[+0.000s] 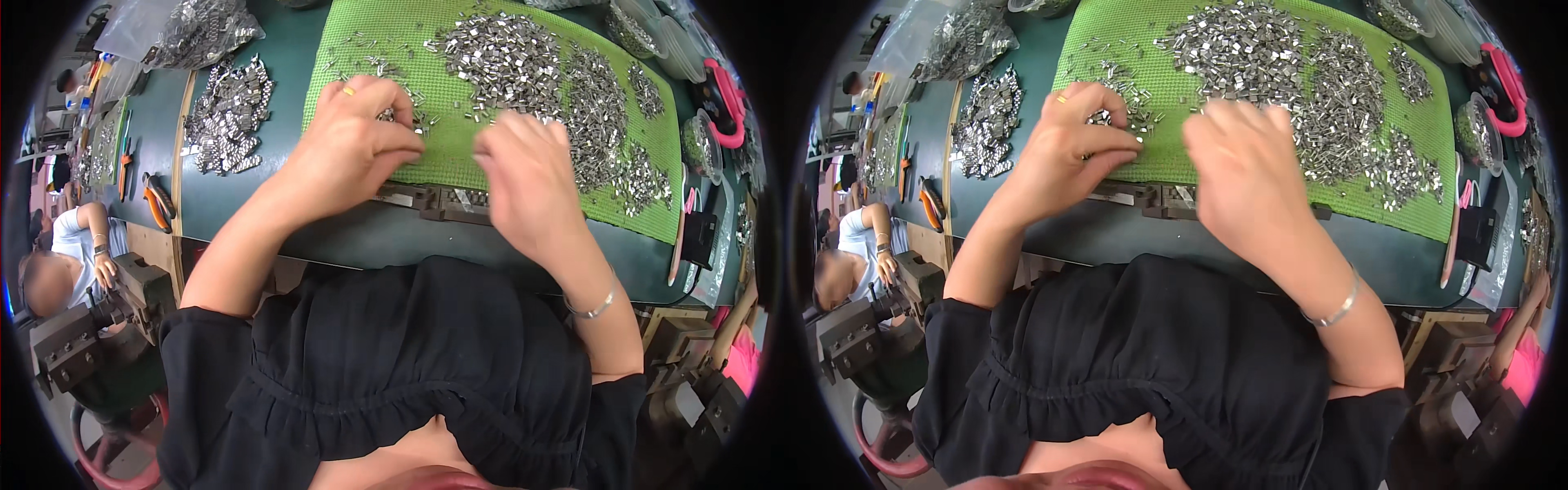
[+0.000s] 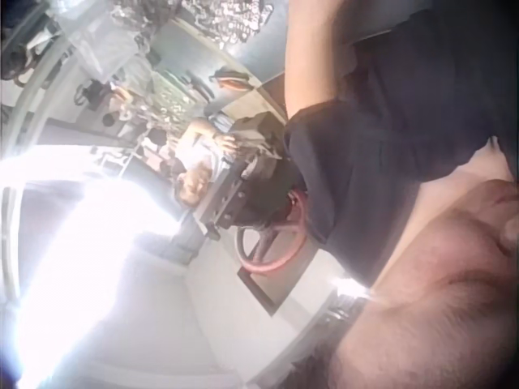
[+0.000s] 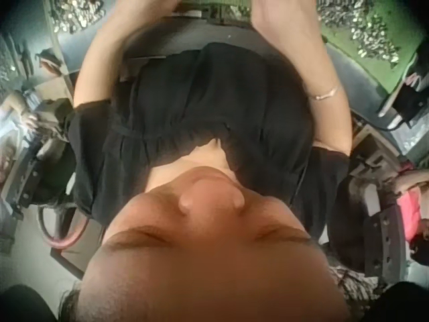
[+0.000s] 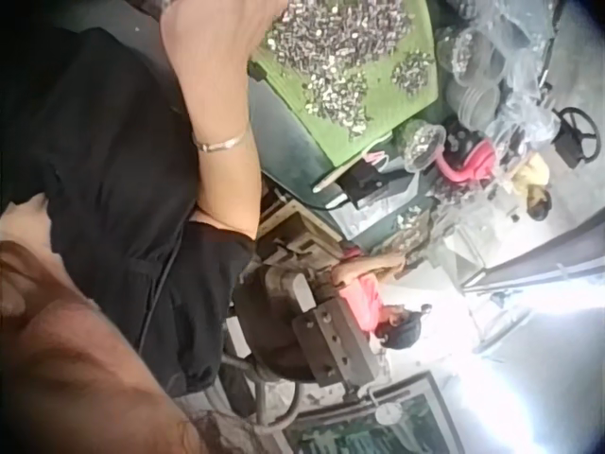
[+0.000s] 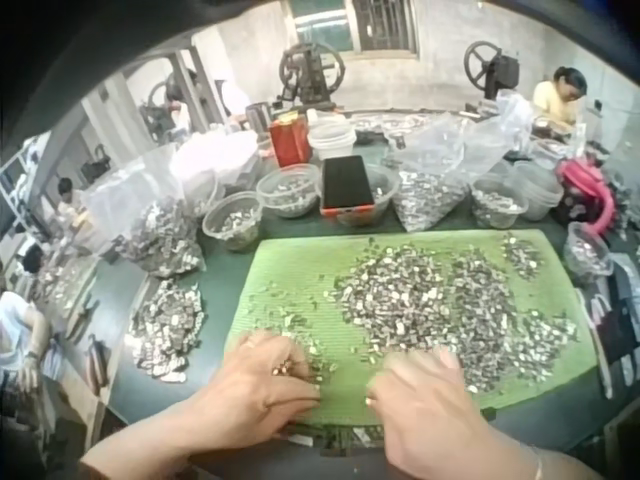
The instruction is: Placing small metal components into a jig for assembly.
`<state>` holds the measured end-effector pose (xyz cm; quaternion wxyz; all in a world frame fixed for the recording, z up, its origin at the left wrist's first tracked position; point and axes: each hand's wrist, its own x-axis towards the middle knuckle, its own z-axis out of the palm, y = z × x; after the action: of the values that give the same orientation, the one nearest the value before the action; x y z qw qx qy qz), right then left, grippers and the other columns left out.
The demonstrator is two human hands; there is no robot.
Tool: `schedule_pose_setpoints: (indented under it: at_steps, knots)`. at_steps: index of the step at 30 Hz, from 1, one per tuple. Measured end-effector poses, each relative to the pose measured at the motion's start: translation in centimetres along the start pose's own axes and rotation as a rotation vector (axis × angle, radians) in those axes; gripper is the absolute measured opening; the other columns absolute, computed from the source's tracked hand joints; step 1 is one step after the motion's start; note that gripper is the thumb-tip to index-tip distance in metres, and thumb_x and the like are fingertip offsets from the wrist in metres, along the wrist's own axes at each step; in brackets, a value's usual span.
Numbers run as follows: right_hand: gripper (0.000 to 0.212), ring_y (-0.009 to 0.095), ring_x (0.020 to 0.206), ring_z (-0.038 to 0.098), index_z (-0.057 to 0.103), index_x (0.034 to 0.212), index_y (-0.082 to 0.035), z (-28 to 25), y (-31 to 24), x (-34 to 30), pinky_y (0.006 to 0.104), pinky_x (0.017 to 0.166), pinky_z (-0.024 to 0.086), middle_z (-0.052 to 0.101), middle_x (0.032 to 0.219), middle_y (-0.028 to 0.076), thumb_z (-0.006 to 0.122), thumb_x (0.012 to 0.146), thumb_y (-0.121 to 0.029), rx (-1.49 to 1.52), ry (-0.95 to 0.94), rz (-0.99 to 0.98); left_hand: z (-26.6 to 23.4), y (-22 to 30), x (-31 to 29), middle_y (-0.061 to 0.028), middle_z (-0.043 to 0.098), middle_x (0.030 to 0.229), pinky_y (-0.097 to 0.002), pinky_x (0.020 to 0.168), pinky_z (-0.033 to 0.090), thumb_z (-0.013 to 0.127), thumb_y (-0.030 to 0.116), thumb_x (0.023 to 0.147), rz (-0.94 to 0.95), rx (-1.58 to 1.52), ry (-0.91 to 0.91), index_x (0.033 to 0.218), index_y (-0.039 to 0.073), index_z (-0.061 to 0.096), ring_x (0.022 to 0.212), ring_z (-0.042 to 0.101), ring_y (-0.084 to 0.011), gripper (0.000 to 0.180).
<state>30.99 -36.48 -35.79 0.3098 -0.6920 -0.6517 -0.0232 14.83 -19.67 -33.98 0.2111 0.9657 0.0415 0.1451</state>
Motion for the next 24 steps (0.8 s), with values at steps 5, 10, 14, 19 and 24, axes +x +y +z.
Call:
schedule_pose_setpoints:
  at_steps: [5,10,14,19,24]
  knots:
    - [0.010,0.033,0.085,0.055,0.054,0.084,0.000,-1.8,0.7,-4.4,0.0411,0.077,0.043,0.054,0.092,0.014,0.060,0.077,0.005,0.247,0.037,0.166,-0.6,-0.8,1.3,-0.0052,0.059,0.107,-0.0432,0.098,0.041,0.076,0.003,0.062,0.233,0.044,-0.125,0.082,0.009,0.072,0.112,0.055,-0.0291,0.022]
    - [0.015,0.036,0.092,0.055,0.054,0.085,0.001,-1.3,0.5,-6.2,0.0418,0.080,0.045,0.053,0.101,0.016,0.063,0.075,0.008,0.222,0.105,0.184,-1.1,-0.6,1.7,-0.0071,0.059,0.114,-0.0436,0.098,0.042,0.070,0.003,0.060,0.287,0.180,-0.222,0.083,0.008,0.071,0.117,0.053,-0.0307,0.023]
    - [0.016,0.034,0.094,0.057,0.057,0.088,0.001,-1.1,0.2,-6.6,0.0397,0.082,0.047,0.056,0.105,0.016,0.064,0.076,0.009,0.144,0.056,0.130,-0.7,-0.4,1.1,-0.0075,0.058,0.111,-0.0450,0.097,0.040,0.067,0.004,0.064,0.312,0.269,-0.197,0.084,0.008,0.069,0.118,0.053,-0.0293,0.020]
    - [0.017,0.029,0.083,0.052,0.054,0.083,-0.004,-0.5,0.4,-6.3,0.0393,0.072,0.043,0.053,0.095,0.010,0.063,0.070,0.001,0.018,0.055,0.025,0.2,0.6,0.5,-0.0053,0.058,0.108,-0.0430,0.094,0.039,0.066,0.011,0.071,0.301,0.434,-0.130,0.085,0.009,0.063,0.115,0.052,-0.0253,0.014]
    - [0.016,0.028,0.084,0.052,0.053,0.083,-0.006,-0.6,-0.1,-5.7,0.0392,0.072,0.042,0.052,0.090,0.009,0.062,0.070,-0.002,-0.027,-0.027,0.030,3.2,4.9,0.7,-0.0033,0.060,0.096,-0.0383,0.085,0.039,0.077,0.005,0.070,0.150,0.007,0.069,0.085,0.009,0.065,0.098,0.059,-0.0253,0.020]
